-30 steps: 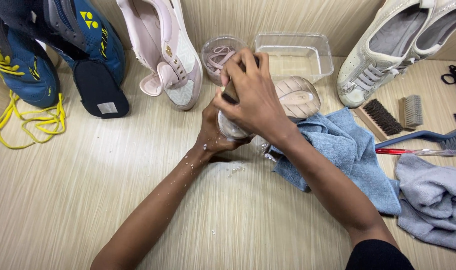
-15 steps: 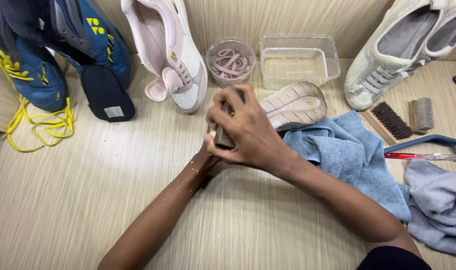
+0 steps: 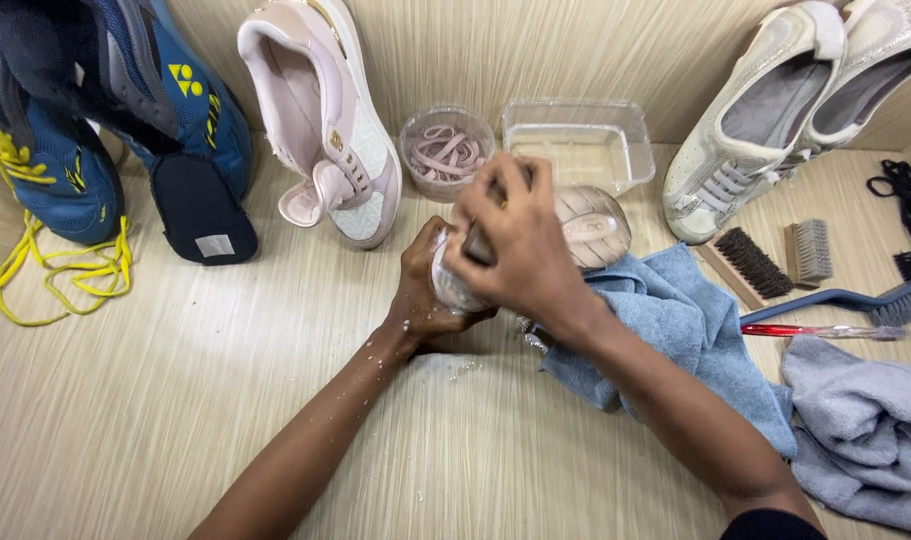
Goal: The person cleans the sole of a pink sneaker using a small brush, a cloth, and a larger blue brush. They repeatedly scrub the sole, wipe it with the cloth, and dip the brushes into a container of water to continue cleaning.
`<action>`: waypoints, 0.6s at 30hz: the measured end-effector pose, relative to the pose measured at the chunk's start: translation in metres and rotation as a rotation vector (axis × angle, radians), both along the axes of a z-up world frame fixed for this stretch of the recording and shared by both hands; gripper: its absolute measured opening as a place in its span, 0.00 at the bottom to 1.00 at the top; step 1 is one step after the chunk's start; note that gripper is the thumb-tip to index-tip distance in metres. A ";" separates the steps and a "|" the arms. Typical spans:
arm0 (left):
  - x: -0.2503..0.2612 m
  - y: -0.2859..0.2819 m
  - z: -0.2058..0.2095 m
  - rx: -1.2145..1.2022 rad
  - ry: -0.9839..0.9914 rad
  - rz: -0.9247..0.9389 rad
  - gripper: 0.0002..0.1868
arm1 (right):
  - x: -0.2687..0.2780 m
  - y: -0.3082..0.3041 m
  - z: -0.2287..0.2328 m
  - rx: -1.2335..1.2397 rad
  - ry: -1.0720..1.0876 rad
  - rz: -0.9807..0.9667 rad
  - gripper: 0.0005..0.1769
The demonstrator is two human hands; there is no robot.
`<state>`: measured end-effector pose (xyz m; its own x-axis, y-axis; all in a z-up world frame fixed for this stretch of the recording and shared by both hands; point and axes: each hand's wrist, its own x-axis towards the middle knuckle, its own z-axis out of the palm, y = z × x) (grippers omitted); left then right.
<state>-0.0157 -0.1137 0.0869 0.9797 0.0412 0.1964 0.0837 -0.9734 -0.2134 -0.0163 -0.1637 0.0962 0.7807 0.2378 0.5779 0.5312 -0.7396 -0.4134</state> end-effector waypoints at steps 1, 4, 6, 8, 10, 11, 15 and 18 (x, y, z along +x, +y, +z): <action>0.010 0.001 -0.003 -0.030 -0.018 -0.020 0.31 | -0.021 0.017 0.006 -0.074 0.002 0.116 0.11; 0.068 0.036 -0.070 -0.110 -0.057 -0.072 0.31 | -0.025 0.031 0.004 -0.158 -0.076 0.235 0.11; 0.080 0.059 -0.120 -0.154 -0.060 -0.111 0.31 | -0.011 0.024 -0.001 -0.159 -0.139 0.231 0.12; 0.074 0.066 -0.145 -0.206 -0.062 -0.139 0.31 | 0.006 0.014 0.000 -0.038 -0.074 0.108 0.09; 0.067 0.070 -0.156 -0.265 -0.061 -0.171 0.31 | -0.013 0.028 0.006 -0.073 -0.078 0.130 0.10; 0.062 0.070 -0.160 -0.295 -0.060 -0.189 0.31 | -0.023 0.034 0.010 -0.107 -0.086 0.150 0.12; 0.067 0.072 -0.168 -0.405 -0.105 -0.272 0.31 | -0.013 0.011 0.001 -0.115 -0.098 0.250 0.11; 0.055 0.078 -0.178 -0.486 -0.107 -0.327 0.32 | 0.008 -0.009 -0.004 -0.133 -0.073 0.012 0.13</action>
<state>0.0392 -0.0360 -0.0909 0.9325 -0.1491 0.3289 -0.2402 -0.9362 0.2566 -0.0082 -0.1724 0.0925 0.7344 0.3256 0.5955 0.5657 -0.7785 -0.2720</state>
